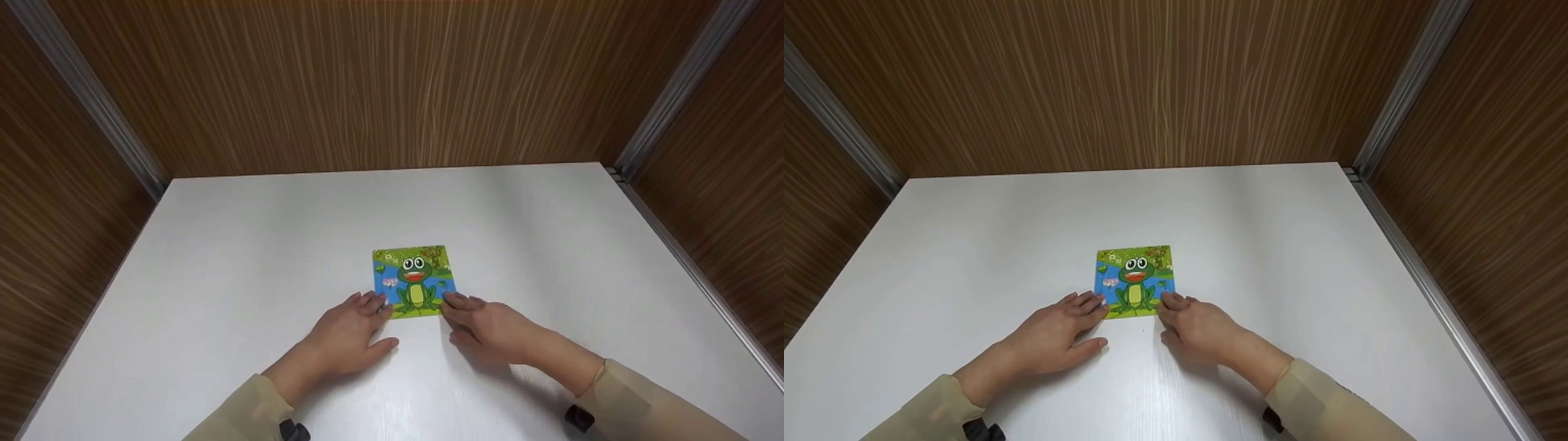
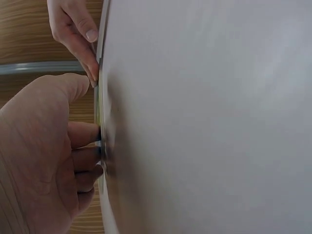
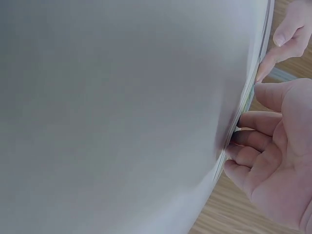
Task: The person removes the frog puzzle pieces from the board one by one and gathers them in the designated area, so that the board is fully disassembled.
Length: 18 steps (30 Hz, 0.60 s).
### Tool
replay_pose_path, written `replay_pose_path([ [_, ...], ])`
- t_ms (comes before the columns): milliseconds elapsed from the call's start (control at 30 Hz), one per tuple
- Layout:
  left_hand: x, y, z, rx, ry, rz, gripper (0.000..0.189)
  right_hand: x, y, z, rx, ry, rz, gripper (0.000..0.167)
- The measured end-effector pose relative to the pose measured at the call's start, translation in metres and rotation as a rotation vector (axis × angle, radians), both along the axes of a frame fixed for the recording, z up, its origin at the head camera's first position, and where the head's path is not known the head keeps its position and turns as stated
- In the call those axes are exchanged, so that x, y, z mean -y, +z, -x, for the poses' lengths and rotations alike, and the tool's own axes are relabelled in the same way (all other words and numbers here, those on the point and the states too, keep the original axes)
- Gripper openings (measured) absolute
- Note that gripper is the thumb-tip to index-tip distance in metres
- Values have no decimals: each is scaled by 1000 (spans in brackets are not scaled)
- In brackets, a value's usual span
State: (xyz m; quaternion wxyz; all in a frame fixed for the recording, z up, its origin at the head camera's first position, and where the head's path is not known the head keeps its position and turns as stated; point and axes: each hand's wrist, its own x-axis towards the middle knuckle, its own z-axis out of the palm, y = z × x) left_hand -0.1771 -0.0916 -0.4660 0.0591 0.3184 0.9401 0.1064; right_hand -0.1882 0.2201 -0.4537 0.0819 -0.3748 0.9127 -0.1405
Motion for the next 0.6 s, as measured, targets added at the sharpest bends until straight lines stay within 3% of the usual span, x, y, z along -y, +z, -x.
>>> replay_pose_path([
  [267, 13, 1, -21, 3, 12, -24, 71, 8, 1, -10, 37, 30, -15, 53],
  [600, 20, 2, -32, -7, 9, -31, 66, 11, 3, -19, 53, 82, -9, 50],
])
